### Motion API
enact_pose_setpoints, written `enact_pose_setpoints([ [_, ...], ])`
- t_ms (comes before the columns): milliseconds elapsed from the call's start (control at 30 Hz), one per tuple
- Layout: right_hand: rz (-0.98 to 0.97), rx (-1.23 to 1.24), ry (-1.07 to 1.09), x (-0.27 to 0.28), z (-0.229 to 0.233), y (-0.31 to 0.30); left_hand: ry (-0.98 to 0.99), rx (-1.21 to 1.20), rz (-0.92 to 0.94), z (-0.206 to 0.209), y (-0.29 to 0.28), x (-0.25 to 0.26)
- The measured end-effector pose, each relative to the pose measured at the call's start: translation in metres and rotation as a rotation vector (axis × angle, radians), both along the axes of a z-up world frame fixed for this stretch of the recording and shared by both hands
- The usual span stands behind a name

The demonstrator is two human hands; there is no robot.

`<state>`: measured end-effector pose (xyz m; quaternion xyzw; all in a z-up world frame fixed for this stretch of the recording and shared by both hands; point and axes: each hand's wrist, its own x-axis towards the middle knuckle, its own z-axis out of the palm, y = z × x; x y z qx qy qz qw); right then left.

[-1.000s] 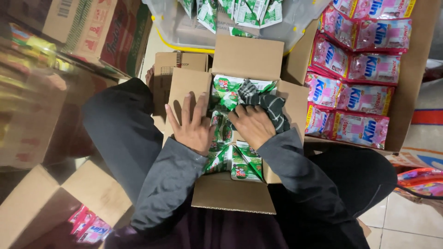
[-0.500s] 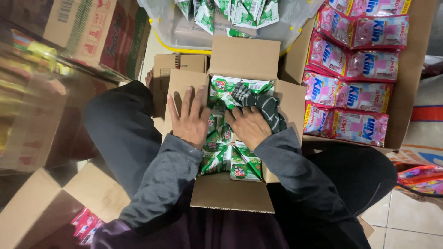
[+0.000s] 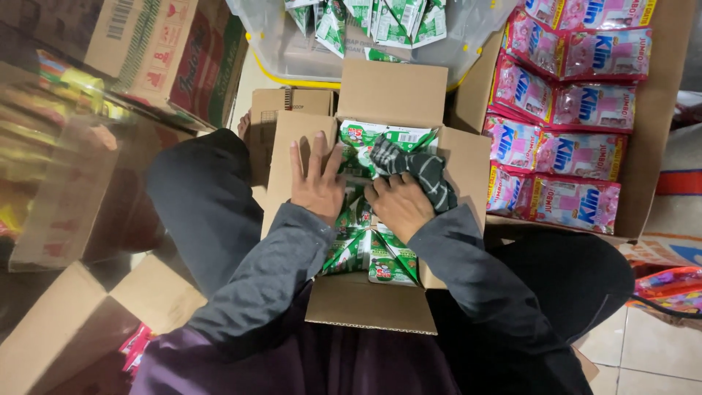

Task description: The person sits on the floor and packs small green and white packets into a cardboard box. They arrange the packets in neat rows and occasionally use a checkered cloth to wipe the packets or the box interior.

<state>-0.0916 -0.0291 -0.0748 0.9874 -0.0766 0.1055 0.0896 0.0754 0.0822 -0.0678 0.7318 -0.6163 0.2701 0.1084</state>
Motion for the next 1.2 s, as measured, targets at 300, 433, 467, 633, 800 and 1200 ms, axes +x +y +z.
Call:
enact_pose_setpoints([
  [300,-0.011,-0.025,0.062,-0.001,-0.001,0.001,-0.012,-0.158,-0.106,0.004,-0.013,0.006],
  [433,-0.035,0.022,0.019,0.0,0.012,0.001,0.012,-0.19,-0.107,0.01,-0.021,0.011],
  [467,-0.037,0.031,-0.002,0.0,0.011,-0.001,0.013,-0.176,-0.109,0.009,-0.024,0.016],
  [633,-0.028,0.09,-0.063,0.002,0.015,-0.007,0.062,-0.042,-0.029,-0.003,-0.045,0.035],
  [800,-0.041,0.215,0.043,0.004,0.001,-0.009,0.491,0.821,0.14,-0.012,-0.103,0.055],
  [1200,-0.017,0.231,0.14,0.003,0.004,0.003,0.579,0.754,-0.088,0.085,-0.081,0.029],
])
